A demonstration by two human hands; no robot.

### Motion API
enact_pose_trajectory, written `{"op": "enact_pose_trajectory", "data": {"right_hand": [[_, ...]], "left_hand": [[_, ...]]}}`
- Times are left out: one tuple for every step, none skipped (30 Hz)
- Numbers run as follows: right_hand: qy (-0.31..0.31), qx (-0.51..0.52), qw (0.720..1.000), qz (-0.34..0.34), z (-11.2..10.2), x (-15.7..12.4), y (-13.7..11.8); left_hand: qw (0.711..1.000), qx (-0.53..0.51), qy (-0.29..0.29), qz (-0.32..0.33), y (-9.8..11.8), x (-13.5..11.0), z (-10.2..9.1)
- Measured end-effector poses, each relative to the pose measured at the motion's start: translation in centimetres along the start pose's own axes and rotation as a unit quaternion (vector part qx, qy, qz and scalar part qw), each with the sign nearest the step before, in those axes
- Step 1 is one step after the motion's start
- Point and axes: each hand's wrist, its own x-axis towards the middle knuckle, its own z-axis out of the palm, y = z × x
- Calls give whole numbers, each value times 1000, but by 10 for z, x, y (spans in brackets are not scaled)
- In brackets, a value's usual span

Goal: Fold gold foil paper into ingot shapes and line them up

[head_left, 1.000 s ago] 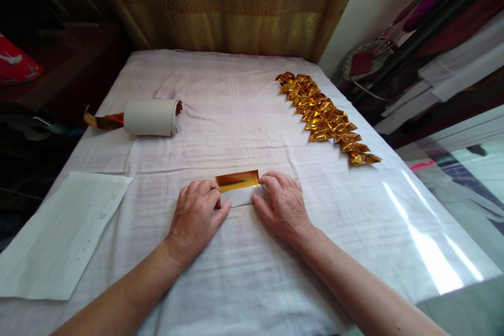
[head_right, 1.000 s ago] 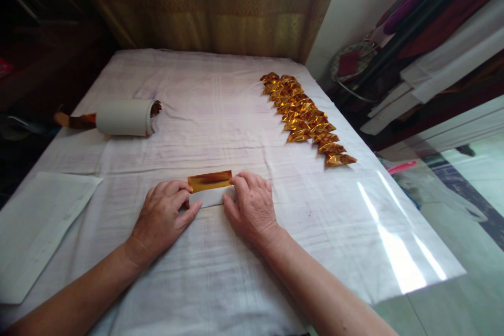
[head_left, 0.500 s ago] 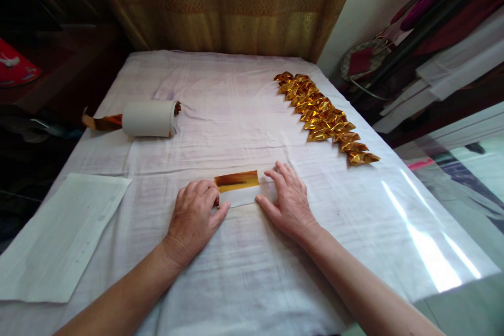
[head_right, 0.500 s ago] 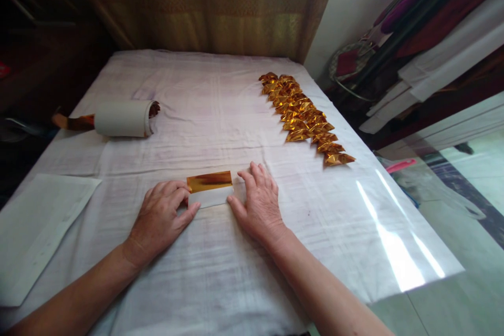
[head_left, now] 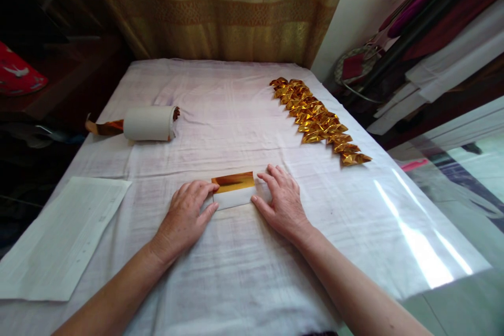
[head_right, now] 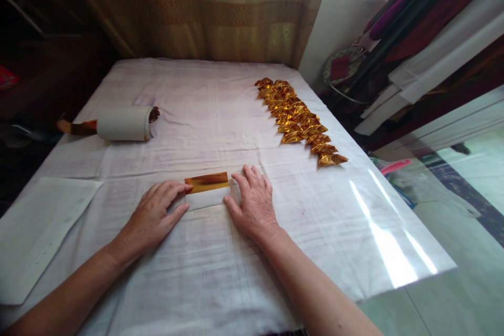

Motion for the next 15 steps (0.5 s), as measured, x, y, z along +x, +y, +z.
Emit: {"op": "enact_pose_trajectory", "data": {"right_hand": [[5, 4, 1000, -6, 0, 0, 0], [11, 8, 1000, -11, 0, -1, 0], [17, 11, 1000, -14, 1, -1, 1], [21, 14, 1000, -17, 1, -2, 1], [24, 17, 999, -19, 1, -2, 1], [25, 20, 999, -21, 1, -3, 1], [24, 23, 999, -23, 1, -3, 1], [22, 28, 999, -26, 0, -3, 1], [20, 33, 999, -29, 0, -3, 1], [17, 39, 999, -33, -1, -3, 1], [17, 47, 998, -37, -2, -3, 1], [17, 56, 997, -42, -2, -2, 1], [21, 66, 997, -46, -3, -2, 1], [25, 76, 996, -50, -3, -2, 1], [31, 87, 994, -55, -3, -2, 2]], "left_hand": [[1000, 2, -1, -1, 1, 0, -1], [1000, 5, -1, -3, 3, 0, -1], [1000, 10, 1, -7, 5, 0, -1], [1000, 16, 5, -11, 7, 0, -1], [1000, 22, 10, -14, 10, 0, -1], [999, 28, 17, -15, 12, 0, -1], [999, 32, 24, -16, 14, 0, -1], [999, 32, 30, -16, 15, 0, -1], [999, 28, 34, -13, 15, 0, 0], [999, 20, 36, -6, 15, 0, 0], [999, 9, 37, 1, 15, 0, 0], [999, -2, 38, 9, 14, 0, 0], [999, -13, 39, 19, 13, 0, 1], [998, -24, 42, 30, 12, 0, 1], [997, -33, 48, 42, 11, 0, 2]]}}
